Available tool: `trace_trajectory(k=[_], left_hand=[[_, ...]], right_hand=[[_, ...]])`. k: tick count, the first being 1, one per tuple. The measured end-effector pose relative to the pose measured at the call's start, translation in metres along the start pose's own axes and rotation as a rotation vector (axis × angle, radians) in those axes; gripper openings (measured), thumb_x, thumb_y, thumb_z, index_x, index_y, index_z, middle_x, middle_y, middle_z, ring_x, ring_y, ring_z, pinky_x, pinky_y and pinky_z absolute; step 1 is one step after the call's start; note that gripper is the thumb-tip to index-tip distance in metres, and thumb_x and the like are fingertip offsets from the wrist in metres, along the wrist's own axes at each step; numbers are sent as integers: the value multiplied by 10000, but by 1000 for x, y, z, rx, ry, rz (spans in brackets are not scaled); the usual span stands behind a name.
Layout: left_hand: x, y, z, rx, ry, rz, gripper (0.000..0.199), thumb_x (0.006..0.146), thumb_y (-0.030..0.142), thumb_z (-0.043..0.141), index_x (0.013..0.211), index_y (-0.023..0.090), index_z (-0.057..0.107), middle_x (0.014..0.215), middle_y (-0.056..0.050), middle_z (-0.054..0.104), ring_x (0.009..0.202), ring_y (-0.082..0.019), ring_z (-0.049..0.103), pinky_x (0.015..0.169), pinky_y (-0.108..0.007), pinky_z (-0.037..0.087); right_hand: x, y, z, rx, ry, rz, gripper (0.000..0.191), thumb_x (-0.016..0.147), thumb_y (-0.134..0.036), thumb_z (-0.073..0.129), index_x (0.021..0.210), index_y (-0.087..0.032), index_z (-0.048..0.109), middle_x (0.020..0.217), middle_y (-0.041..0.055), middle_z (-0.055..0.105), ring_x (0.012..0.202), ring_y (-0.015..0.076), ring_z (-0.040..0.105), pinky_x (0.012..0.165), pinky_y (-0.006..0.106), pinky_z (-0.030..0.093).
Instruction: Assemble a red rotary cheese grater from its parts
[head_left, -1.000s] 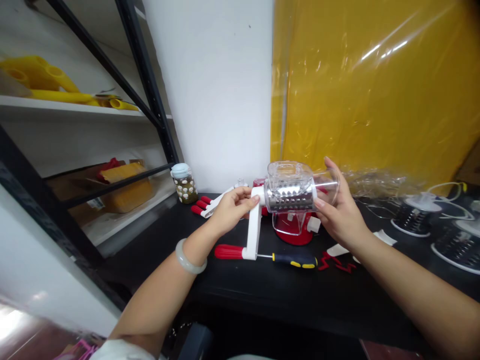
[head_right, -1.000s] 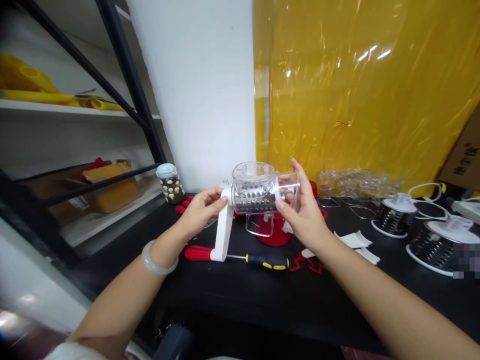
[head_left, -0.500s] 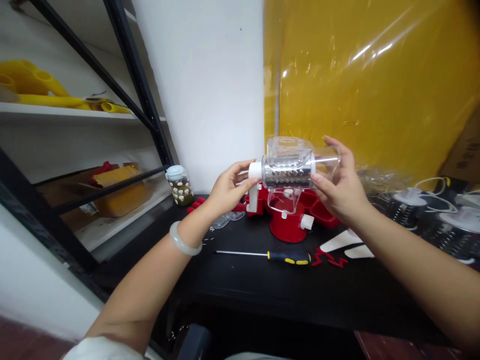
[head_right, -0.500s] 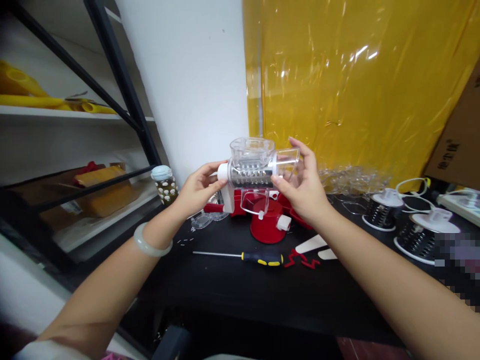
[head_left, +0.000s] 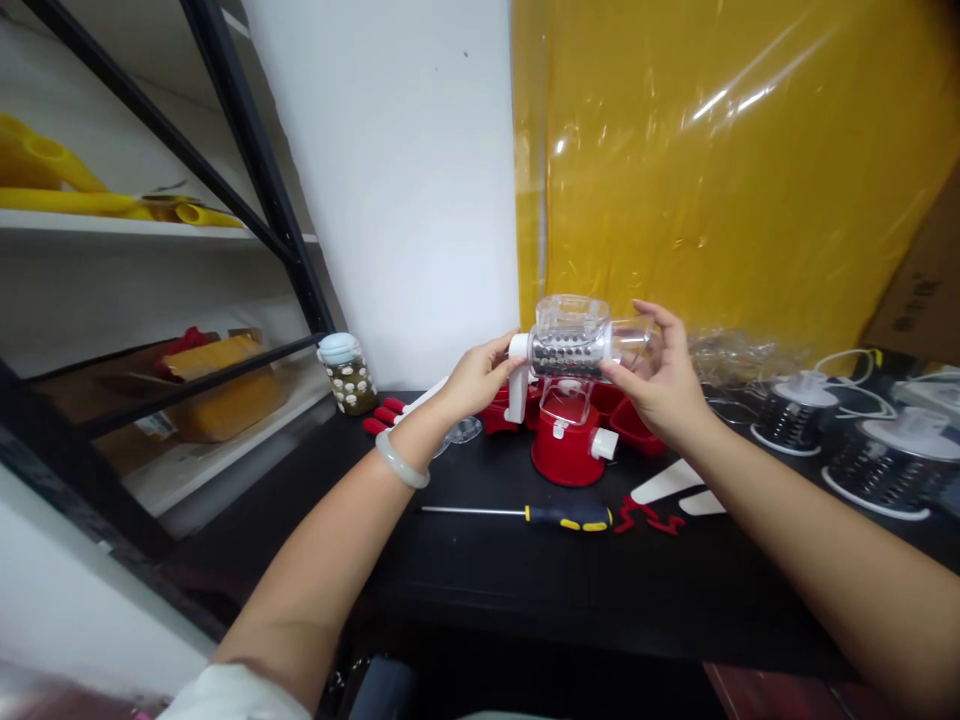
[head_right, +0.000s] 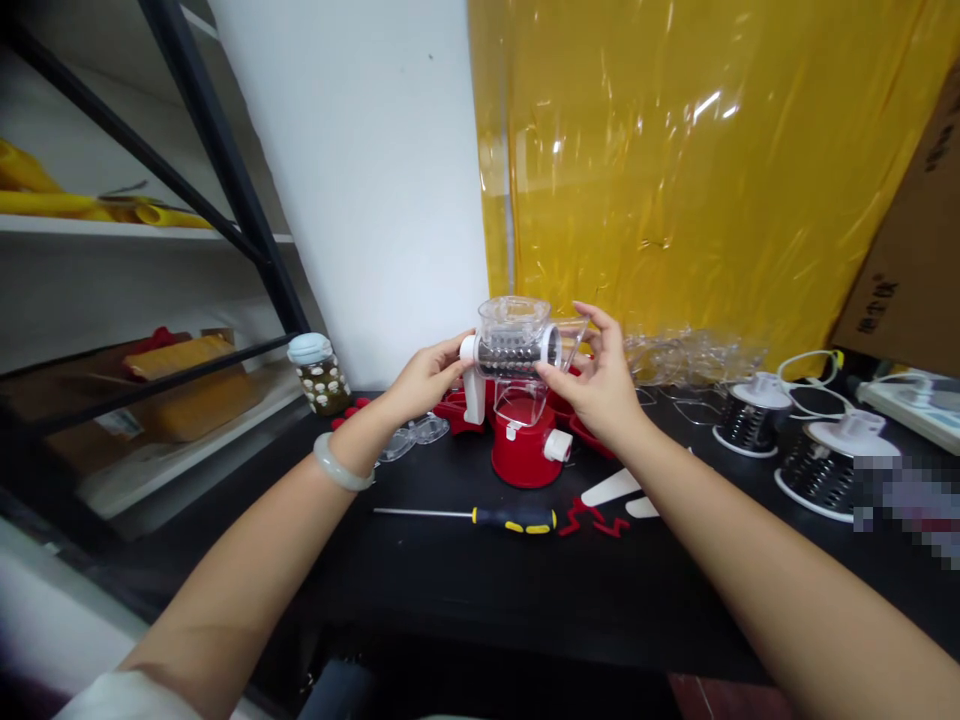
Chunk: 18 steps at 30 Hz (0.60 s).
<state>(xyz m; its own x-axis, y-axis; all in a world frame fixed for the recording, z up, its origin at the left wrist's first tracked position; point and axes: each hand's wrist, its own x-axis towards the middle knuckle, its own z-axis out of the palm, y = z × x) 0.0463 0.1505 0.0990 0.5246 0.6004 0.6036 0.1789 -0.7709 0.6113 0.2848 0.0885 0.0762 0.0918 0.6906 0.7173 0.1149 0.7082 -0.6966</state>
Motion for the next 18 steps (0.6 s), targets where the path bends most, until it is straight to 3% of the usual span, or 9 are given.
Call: trace_trajectory(k=[9, 18], left_hand=[[0, -8, 6, 70, -37, -36, 381, 932, 345, 522, 1236, 137, 620, 1122, -102, 706, 1041, -241, 640, 993, -420, 468], [-1, -14, 8, 72, -50, -56, 371, 930, 348, 519, 1219, 138, 622, 1013, -85, 719, 1064, -250, 631, 989, -426, 468]], right_hand=[[-2, 5, 0, 2, 9, 35, 800, 675, -436, 782, 1342, -363, 347, 1226, 79, 547, 1188, 311, 586, 998, 480, 523], [1, 12, 2, -11, -10, 98, 954, 703, -528, 754, 1476, -353, 224, 1222, 98, 561, 1073, 285, 654, 960, 468, 543]])
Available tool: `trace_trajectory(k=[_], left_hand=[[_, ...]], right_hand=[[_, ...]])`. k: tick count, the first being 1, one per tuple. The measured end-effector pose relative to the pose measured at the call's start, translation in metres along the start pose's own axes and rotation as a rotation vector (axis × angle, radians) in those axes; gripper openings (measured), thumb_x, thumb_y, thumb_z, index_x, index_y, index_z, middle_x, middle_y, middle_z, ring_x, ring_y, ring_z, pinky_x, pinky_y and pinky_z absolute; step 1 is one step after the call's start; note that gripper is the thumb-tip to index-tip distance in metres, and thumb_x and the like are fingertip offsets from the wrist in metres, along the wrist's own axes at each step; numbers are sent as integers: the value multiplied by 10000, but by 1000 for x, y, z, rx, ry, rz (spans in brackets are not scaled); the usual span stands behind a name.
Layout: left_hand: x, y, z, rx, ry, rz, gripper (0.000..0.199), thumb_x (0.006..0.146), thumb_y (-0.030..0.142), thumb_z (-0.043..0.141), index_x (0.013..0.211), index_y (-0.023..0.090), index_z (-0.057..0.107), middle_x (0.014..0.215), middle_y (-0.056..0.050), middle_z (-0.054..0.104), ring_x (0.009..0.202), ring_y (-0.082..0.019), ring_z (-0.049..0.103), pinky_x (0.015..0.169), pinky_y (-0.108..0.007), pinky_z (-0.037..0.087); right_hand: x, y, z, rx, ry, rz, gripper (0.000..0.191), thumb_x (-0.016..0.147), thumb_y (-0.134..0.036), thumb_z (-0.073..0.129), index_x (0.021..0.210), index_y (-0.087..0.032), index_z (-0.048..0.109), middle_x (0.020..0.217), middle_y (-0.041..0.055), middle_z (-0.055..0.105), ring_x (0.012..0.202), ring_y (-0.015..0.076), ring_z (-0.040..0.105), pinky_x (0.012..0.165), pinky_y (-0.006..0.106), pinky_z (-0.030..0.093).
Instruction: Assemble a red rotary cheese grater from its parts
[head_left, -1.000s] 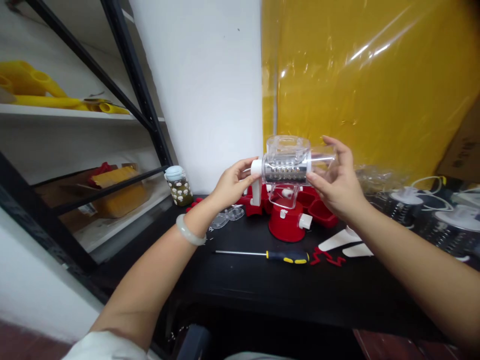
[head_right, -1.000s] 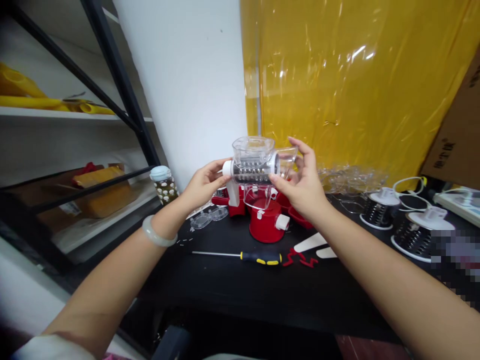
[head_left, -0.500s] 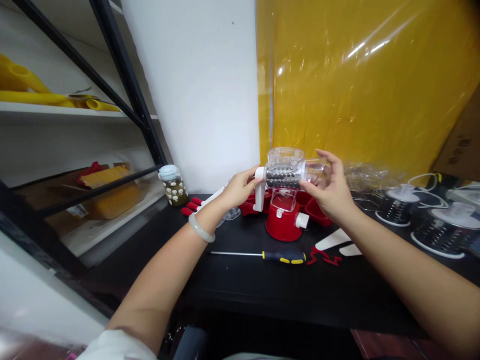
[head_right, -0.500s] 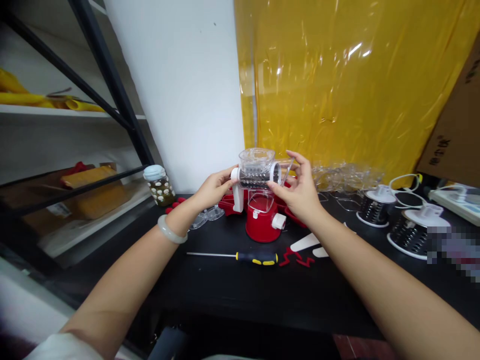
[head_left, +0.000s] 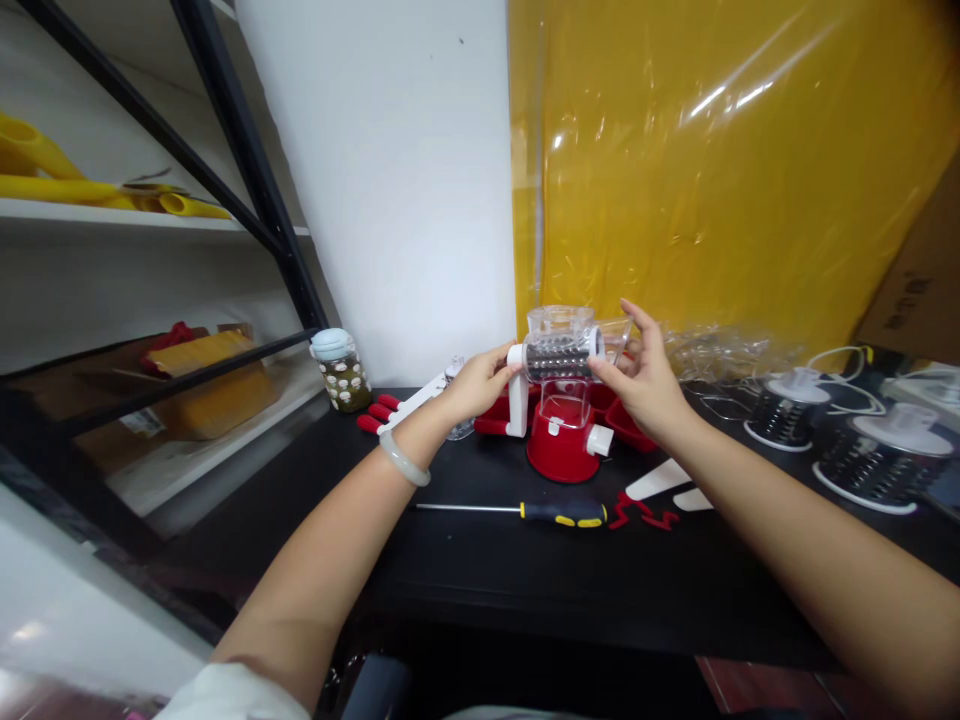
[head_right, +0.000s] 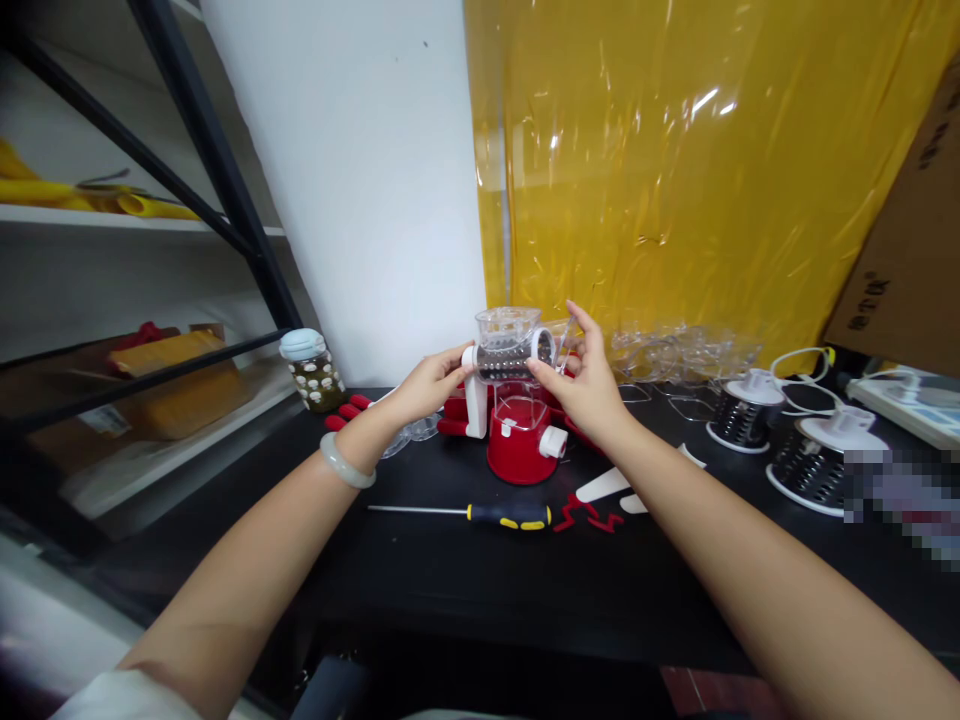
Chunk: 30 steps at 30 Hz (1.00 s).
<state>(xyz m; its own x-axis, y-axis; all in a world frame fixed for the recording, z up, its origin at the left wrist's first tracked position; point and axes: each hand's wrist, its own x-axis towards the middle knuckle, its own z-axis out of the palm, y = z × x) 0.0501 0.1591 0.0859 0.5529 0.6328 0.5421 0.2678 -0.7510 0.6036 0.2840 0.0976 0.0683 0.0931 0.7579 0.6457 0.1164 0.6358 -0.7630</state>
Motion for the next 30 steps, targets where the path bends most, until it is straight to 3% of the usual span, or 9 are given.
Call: trace_trajectory(k=[6, 10, 15, 20, 23, 26, 30], left_hand=[[-3, 1, 1, 20, 19, 7, 395, 928, 361, 531, 1238, 132, 617, 1147, -119, 701, 1101, -257, 629, 1019, -430, 455], [-6, 2, 1, 17, 16, 49, 431, 938, 341, 525, 1323, 148, 561, 1245, -118, 668, 1133, -251, 625, 1055, -430, 435], [-9, -4, 2, -2, 52, 34, 509, 934, 360, 538, 1395, 149, 496, 1344, -124, 614, 1184, -249, 611, 1076, -422, 426], [-12, -6, 4, 27, 93, -14, 559, 914, 353, 569, 1421, 141, 465, 1356, -151, 601, 1186, -276, 613, 1033, -450, 464], [-17, -2, 6, 54, 57, 20, 515, 900, 334, 593, 1370, 139, 509, 1307, -152, 630, 1158, -271, 625, 1032, -452, 463], [-24, -3, 8, 86, 16, 12, 638, 798, 327, 718, 1365, 139, 493, 1341, -179, 593, 1199, -308, 595, 1037, -486, 454], [-33, -13, 11, 91, -196, -12, 845, 697, 242, 789, 1424, 139, 373, 1365, -223, 550, 1146, -321, 621, 939, -479, 517]], right_hand=[[-3, 3, 3, 65, 3, 98, 1158, 644, -552, 799, 1525, -290, 95, 1434, 166, 450, 1206, 309, 603, 1041, 466, 490], [-8, 14, 3, 47, -114, 145, 1169, 673, -493, 804, 1520, -294, 23, 1459, 164, 466, 1266, 310, 565, 1086, 516, 442], [-15, 29, 2, -130, -335, 136, 971, 644, -429, 841, 1430, -253, 298, 1415, 149, 541, 1302, 312, 533, 1119, 553, 402], [-17, 29, 4, -254, -384, 137, 646, 707, -421, 789, 1271, -236, 534, 1304, 114, 642, 1248, 301, 584, 1122, 561, 393], [-17, 29, 3, -304, -383, 176, 588, 695, -419, 796, 1217, -231, 603, 1285, 102, 660, 1250, 311, 583, 1135, 571, 371], [-16, 30, 2, -294, -376, 209, 613, 668, -413, 819, 1215, -221, 620, 1298, 108, 655, 1253, 314, 581, 1134, 559, 380], [-16, 31, 1, -253, -375, 217, 602, 662, -402, 825, 1199, -209, 635, 1294, 109, 659, 1234, 300, 597, 1131, 530, 400]])
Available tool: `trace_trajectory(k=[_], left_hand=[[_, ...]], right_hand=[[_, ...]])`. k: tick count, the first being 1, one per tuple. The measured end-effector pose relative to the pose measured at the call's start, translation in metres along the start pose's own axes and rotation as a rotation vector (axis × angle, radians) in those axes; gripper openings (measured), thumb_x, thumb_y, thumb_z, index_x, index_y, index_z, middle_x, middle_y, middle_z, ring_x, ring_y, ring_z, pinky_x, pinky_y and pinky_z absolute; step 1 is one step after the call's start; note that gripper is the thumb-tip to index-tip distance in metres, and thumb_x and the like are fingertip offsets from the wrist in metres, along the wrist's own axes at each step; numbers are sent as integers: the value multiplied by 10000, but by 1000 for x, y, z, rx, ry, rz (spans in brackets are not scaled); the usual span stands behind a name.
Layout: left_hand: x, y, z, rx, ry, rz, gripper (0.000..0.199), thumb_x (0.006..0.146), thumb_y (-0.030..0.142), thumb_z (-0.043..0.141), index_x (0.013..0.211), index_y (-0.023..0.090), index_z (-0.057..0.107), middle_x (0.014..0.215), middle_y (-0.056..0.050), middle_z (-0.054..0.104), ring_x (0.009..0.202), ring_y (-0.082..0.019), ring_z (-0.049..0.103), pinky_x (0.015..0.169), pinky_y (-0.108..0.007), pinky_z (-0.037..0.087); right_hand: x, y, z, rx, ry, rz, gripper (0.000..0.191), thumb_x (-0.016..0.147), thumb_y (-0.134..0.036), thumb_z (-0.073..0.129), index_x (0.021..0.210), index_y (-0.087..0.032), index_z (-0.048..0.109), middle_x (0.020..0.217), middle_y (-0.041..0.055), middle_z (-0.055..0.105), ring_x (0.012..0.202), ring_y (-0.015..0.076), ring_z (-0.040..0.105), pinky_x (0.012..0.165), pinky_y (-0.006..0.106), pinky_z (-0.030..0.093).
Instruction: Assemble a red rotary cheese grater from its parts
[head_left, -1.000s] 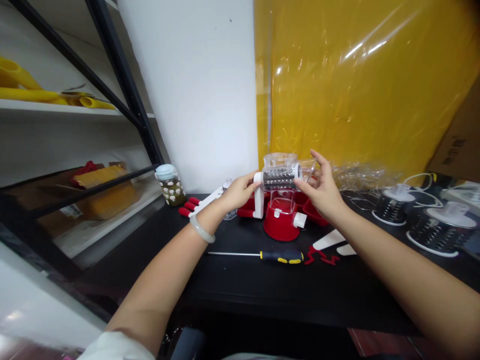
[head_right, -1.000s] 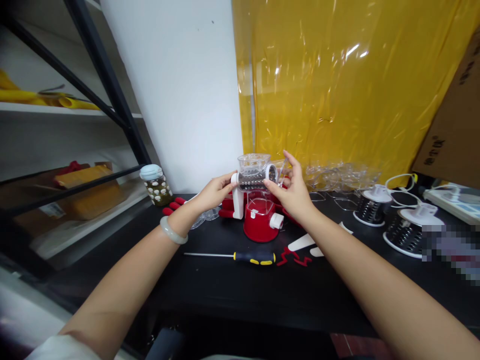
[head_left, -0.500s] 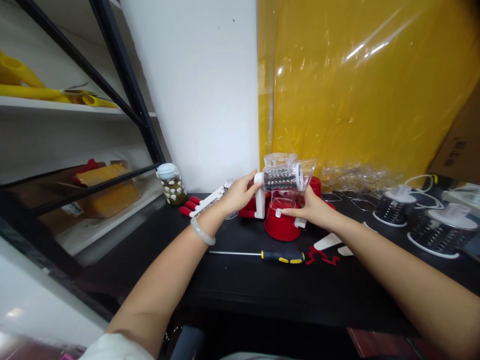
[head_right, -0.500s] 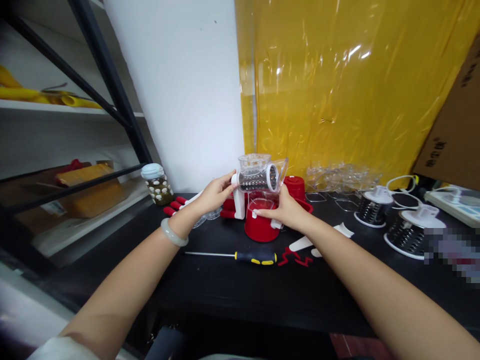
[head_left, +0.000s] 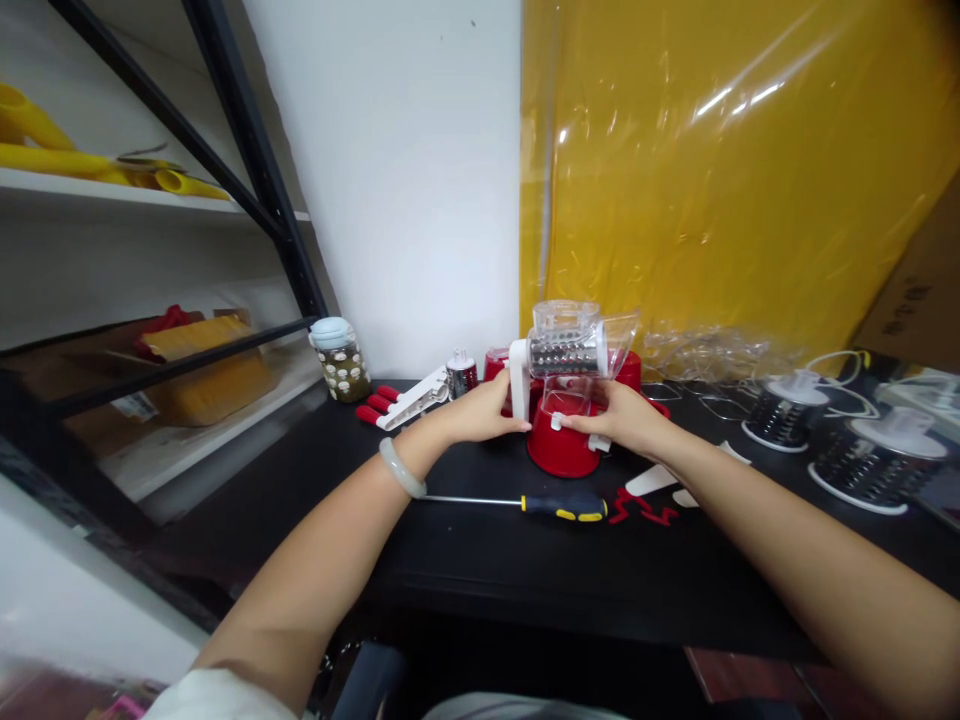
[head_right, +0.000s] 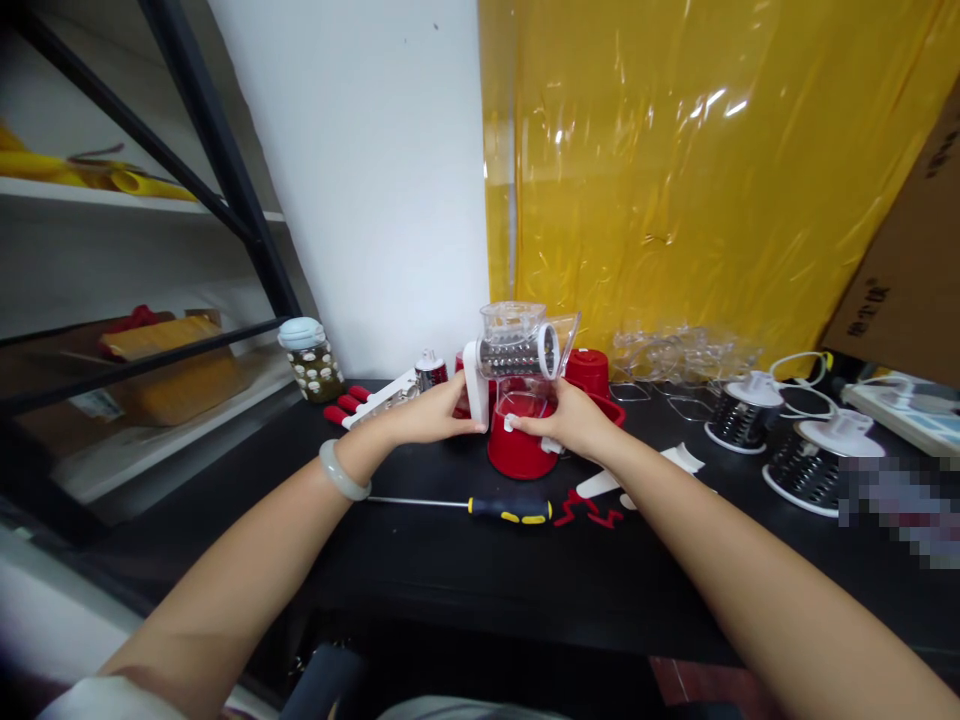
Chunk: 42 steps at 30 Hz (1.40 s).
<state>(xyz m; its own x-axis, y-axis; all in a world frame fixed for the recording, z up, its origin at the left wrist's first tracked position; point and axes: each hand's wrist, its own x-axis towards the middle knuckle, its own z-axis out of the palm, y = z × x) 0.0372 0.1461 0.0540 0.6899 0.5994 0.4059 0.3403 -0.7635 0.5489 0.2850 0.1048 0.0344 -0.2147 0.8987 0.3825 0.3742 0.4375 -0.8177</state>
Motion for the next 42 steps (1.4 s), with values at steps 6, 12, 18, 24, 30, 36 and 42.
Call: trace_trajectory(k=[6, 12, 18, 24, 30, 36, 42], left_hand=[[-6, 3, -2, 80, -159, -118, 717, 690, 177, 769, 1322, 128, 434, 1085, -161, 694, 876, -255, 695, 728, -365, 558], [-6, 22, -16, 414, -333, -242, 211, 764, 173, 714, 958, 118, 651, 911, -95, 723, 768, -203, 674, 666, -270, 482], [-7, 15, -27, 323, -517, -202, 163, 784, 160, 702, 945, 138, 719, 930, -66, 749, 820, -169, 679, 722, -232, 471], [-8, 8, -27, 323, -515, -188, 191, 789, 158, 695, 975, 135, 727, 927, -63, 747, 791, -166, 667, 705, -243, 463], [-8, 12, -26, 409, -476, -167, 180, 813, 127, 658, 980, 126, 726, 940, -71, 747, 787, -164, 658, 703, -241, 454], [-8, 5, -23, 472, -439, -131, 170, 835, 143, 656, 997, 121, 705, 974, -78, 740, 821, -165, 659, 723, -230, 450], [-9, 4, -19, 553, -380, -134, 178, 865, 173, 616, 1023, 132, 685, 996, -85, 729, 817, -175, 658, 742, -247, 458]], right_hand=[[1, -1, -6, -84, -35, -41, 560, 687, -385, 806, 1193, -200, 649, 1231, 105, 694, 1157, 307, 647, 1085, 520, 457], [3, 6, -9, -207, -11, -32, 557, 667, -392, 811, 1170, -201, 669, 1198, 106, 708, 1095, 322, 674, 1034, 515, 497], [5, 17, -14, -22, -133, 10, 647, 625, -418, 837, 1203, -199, 645, 1258, 126, 679, 1139, 326, 654, 1020, 500, 509], [6, 17, -18, 131, -216, 93, 706, 584, -381, 868, 1228, -211, 632, 1312, 124, 649, 1214, 338, 606, 1079, 522, 453], [1, 17, -16, 132, -209, 134, 689, 633, -422, 846, 1251, -240, 603, 1337, 117, 630, 1231, 345, 591, 1082, 554, 444], [-1, 15, -15, 107, -208, 148, 648, 637, -464, 841, 1208, -257, 613, 1271, 99, 673, 1221, 354, 597, 1072, 566, 454], [-1, 16, -15, 102, -206, 124, 672, 642, -489, 830, 1237, -272, 603, 1304, 101, 652, 1244, 355, 578, 1083, 568, 443]])
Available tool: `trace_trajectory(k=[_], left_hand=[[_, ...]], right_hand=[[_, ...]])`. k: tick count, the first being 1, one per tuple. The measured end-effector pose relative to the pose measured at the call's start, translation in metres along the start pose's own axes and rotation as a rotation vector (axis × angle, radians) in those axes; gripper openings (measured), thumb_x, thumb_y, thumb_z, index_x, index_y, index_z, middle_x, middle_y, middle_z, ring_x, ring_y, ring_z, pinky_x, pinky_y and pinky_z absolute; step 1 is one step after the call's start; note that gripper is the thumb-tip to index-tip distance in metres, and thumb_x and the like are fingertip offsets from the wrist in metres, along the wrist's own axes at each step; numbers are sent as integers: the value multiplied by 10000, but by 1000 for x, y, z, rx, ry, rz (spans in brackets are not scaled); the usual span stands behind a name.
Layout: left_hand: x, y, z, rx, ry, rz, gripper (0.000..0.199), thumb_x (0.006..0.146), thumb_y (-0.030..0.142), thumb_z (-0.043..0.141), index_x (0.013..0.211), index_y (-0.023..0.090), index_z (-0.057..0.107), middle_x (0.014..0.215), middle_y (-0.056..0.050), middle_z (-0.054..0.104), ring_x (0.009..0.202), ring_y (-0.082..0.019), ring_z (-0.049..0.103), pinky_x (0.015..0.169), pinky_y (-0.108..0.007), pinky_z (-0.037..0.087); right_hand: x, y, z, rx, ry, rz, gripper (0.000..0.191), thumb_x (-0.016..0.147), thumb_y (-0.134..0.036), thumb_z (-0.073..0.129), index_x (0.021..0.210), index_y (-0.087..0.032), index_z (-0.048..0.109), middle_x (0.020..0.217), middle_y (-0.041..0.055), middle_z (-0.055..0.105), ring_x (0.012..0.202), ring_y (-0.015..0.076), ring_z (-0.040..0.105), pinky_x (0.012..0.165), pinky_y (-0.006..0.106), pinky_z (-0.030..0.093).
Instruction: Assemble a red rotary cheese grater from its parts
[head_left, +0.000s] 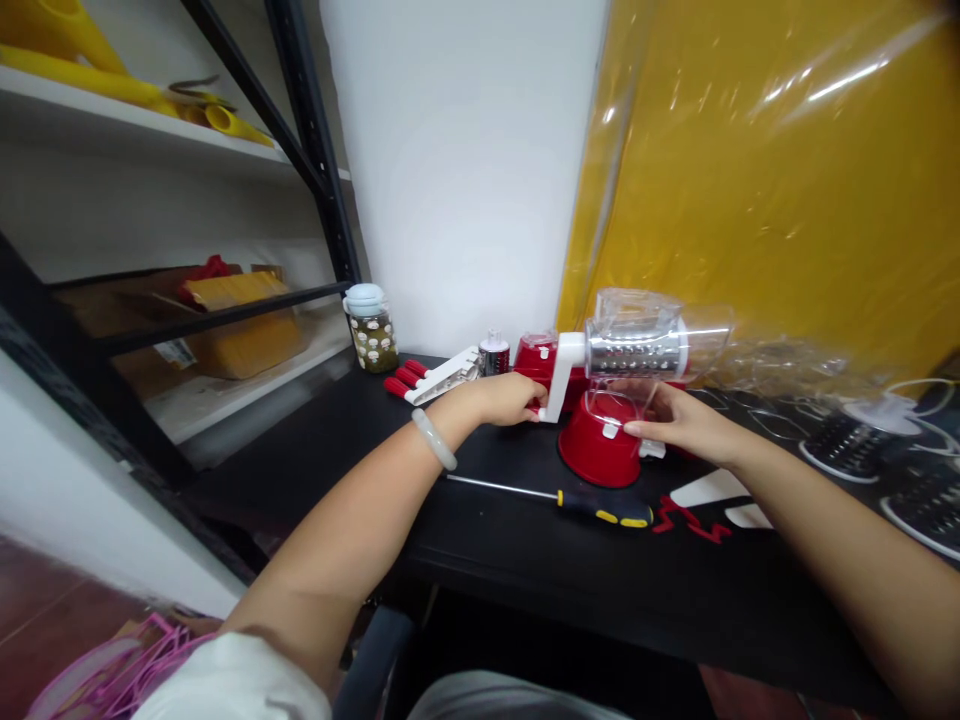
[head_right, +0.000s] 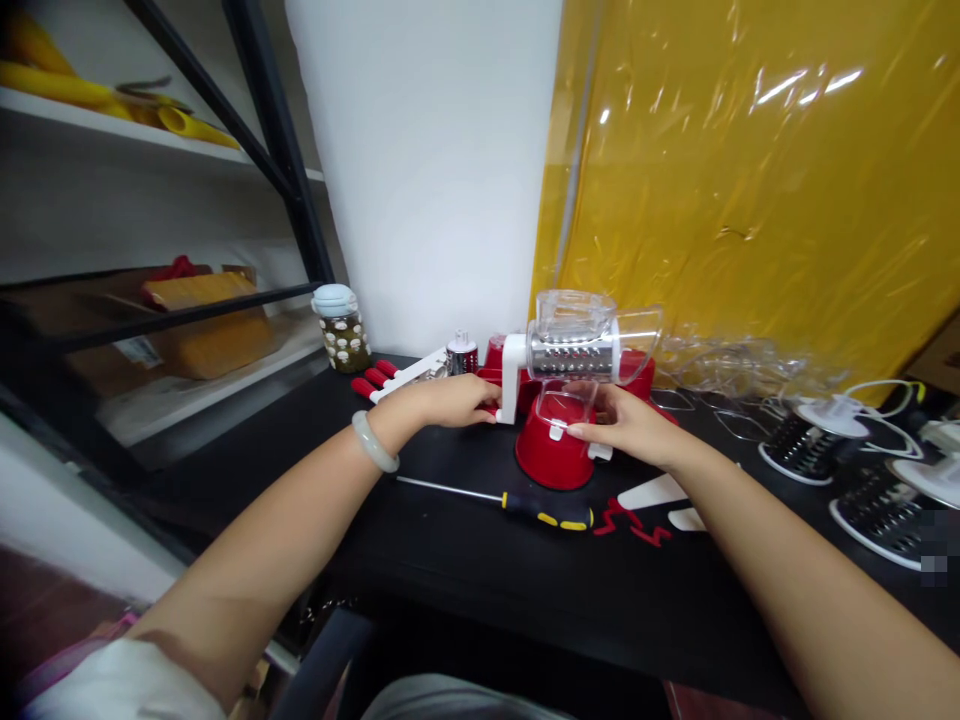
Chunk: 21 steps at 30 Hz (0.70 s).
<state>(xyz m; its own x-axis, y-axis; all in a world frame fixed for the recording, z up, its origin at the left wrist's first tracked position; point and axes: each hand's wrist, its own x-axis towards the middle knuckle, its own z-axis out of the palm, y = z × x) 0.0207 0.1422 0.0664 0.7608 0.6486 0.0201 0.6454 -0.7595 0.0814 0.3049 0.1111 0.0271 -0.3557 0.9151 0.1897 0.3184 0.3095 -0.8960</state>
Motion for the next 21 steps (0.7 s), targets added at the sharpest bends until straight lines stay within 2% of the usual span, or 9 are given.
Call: trace_trajectory(k=[4, 8, 16, 21], left_hand=[[1, 3, 1, 19, 6, -11, 196, 876, 179, 593, 1037, 103, 674, 993, -111, 722, 800, -186, 652, 724, -257, 457], [3, 0, 4, 25, 2, -9, 161, 888, 199, 571, 964, 124, 692, 926, -91, 727, 755, -179, 651, 696, -255, 454], [4, -8, 8, 10, 57, -14, 213, 903, 283, 560, 982, 148, 703, 936, -92, 735, 772, -181, 665, 731, -253, 468], [4, -11, 9, -15, 60, -11, 211, 894, 308, 574, 931, 157, 716, 893, -88, 738, 746, -180, 662, 718, -249, 466]], right_hand=[[0, -2, 0, -8, -8, -19, 636, 662, -465, 822, 1229, -275, 607, 1336, 93, 631, 1237, 338, 586, 1084, 553, 445], [-1, -4, 0, -49, -17, -34, 618, 689, -469, 804, 1230, -257, 595, 1310, 102, 647, 1200, 329, 613, 1065, 545, 461], [-1, -4, -1, -71, -82, -74, 555, 747, -442, 765, 1237, -250, 589, 1285, 93, 659, 1157, 298, 641, 1023, 502, 501], [-1, -6, -2, -44, -72, -59, 559, 713, -440, 787, 1202, -242, 601, 1281, 97, 659, 1166, 298, 636, 1042, 516, 487]])
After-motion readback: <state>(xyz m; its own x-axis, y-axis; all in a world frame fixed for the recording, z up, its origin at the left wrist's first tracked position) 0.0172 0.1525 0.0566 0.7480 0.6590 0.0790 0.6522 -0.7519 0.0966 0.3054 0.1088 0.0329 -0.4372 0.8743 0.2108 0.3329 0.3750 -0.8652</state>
